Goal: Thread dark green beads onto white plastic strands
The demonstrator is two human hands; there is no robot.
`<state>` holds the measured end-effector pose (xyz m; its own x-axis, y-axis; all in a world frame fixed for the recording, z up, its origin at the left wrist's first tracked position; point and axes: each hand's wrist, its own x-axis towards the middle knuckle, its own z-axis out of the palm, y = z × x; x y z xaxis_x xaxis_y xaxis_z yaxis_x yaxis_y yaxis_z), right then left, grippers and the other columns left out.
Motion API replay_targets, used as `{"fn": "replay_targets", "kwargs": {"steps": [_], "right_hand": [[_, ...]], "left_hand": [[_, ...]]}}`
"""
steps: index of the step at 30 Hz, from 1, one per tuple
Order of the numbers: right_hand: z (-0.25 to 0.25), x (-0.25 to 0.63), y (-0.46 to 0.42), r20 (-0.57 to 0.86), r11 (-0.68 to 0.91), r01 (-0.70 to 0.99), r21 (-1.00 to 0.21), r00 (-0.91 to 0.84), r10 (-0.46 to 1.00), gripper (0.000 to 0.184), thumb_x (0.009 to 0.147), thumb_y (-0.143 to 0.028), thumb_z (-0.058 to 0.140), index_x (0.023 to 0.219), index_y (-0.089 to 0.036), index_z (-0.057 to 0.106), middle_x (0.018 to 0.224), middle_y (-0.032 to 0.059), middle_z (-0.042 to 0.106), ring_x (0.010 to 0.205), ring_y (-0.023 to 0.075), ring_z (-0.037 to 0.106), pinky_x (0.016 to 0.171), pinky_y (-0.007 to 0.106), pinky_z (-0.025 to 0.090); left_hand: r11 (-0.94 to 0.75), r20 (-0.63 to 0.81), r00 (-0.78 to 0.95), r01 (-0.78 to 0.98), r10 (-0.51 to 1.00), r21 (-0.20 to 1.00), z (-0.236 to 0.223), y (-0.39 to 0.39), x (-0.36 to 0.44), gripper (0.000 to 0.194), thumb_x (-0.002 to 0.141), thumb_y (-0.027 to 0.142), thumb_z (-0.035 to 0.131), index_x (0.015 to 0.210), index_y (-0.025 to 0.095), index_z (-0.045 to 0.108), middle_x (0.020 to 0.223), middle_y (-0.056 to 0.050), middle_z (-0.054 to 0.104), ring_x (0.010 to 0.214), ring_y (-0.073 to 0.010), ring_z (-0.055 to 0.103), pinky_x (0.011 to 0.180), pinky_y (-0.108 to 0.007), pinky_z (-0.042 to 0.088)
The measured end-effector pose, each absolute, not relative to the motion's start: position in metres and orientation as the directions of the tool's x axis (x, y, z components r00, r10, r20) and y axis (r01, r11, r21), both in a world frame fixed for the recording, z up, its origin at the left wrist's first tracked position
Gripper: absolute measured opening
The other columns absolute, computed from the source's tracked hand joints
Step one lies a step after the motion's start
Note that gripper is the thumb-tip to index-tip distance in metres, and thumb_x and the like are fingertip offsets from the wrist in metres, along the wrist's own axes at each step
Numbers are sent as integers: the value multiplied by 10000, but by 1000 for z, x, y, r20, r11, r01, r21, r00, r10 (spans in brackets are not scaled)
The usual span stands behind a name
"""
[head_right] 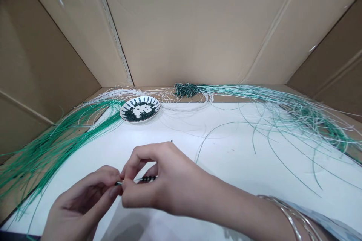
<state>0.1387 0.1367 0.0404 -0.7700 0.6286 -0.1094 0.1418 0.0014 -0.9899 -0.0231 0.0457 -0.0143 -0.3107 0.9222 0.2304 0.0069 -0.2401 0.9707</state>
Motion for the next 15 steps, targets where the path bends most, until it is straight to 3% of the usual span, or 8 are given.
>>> {"fn": "replay_targets", "kwargs": {"steps": [6,10,15], "right_hand": [[37,142,139,23,190,136,-972,-755,656,72,846,-187,691,776,-197,703,803,-16,707,770,131,613,677,209,481],[36,142,138,49,182,94,-979,-756,652,86,894,-194,677,826,-189,729,827,-21,720,649,89,589,650,198,485],[35,140,135,83,192,58,-980,-753,653,92,897,-205,677,820,-187,724,789,-19,690,691,105,564,643,197,464]], "left_hand": [[-270,268,-373,47,888,962,-17,44,-23,244,808,85,748,777,322,795,755,52,725,726,-106,654,665,-110,546],[-280,289,-386,80,876,957,-16,45,-22,271,801,71,746,798,335,804,765,51,739,740,-116,666,675,-117,558],[-272,276,-403,68,873,960,-15,47,-21,276,803,89,759,822,358,814,755,57,745,727,-116,673,661,-117,563]]}}
